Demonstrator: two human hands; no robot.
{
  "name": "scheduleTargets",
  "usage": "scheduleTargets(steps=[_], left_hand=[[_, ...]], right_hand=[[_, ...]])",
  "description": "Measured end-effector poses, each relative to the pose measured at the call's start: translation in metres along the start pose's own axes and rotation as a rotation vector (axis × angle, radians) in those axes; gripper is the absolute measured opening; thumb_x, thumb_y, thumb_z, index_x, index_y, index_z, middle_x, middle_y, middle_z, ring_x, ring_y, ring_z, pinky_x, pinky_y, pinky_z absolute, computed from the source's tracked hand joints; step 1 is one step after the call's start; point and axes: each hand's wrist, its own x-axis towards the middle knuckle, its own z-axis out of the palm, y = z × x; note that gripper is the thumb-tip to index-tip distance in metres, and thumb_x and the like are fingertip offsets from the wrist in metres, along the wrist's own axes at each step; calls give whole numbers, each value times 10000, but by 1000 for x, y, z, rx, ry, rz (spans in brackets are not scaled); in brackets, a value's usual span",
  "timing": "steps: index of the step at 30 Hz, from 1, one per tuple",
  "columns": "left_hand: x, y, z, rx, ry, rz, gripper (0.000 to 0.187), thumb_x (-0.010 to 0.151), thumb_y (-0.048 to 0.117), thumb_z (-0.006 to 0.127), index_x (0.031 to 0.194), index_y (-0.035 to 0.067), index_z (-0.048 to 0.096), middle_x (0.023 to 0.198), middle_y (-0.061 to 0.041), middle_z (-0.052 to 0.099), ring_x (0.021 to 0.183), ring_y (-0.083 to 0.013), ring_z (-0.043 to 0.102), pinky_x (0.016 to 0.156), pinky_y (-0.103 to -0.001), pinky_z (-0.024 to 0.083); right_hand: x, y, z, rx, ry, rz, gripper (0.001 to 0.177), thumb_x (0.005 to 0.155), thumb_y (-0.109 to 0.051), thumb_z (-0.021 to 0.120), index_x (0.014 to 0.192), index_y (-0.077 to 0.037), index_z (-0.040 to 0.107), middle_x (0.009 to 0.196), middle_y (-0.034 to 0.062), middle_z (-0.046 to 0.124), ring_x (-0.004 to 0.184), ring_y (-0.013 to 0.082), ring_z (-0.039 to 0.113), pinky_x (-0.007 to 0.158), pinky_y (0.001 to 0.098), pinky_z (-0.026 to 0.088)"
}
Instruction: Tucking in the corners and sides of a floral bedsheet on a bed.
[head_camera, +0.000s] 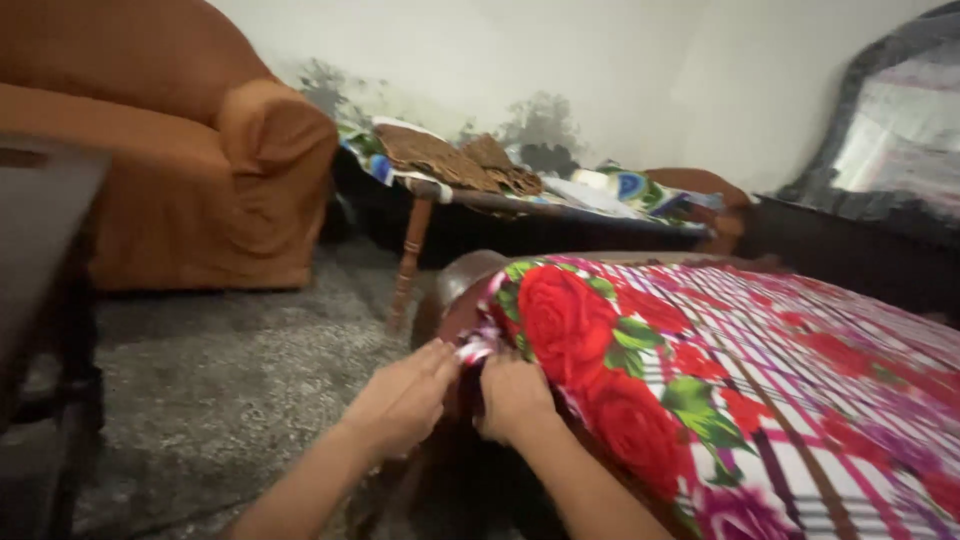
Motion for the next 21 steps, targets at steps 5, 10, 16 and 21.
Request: scheduleTargets(steps=[5,10,16,21], left_hand=[[6,-12,16,-48,-23,-42,551,847,51,559,1386,-40,490,1462,-237,520,1379,-358,485,1112,-423,406],[18,-6,12,-94,-60,-83,528,851,51,514,1368,-55,514,1441,-256,536,1355,-365,502,1109,-425,413],[69,20,25,-374,0,-373,337,920,131,465,1183,35,653,1126,-272,704,1081,-451,653,951,-519,520],[116,-18,98,-227,-99,-385,304,908,233,569,1086,30,707,1082,-291,694,1018,-469,672,943,-535,524]], right_hand=[[103,-8,85,-30,-55,237,250,895,-272,711,1092,-120,744,1134,119,721,1073,296,712,857,469,593],[72,-24,67,-105,51,319,175,922,-255,636,994,-143,750,1009,65,723,954,255,728,681,382,610],[33,-16,68,-100,219,214,399,928,-297,618,1245,-56,638,1175,175,651,1078,322,635,820,447,553],[9,-7,71,-117,58,-26,582,827,-269,647,1358,-52,555,1343,176,555,1269,386,475,1061,508,386]])
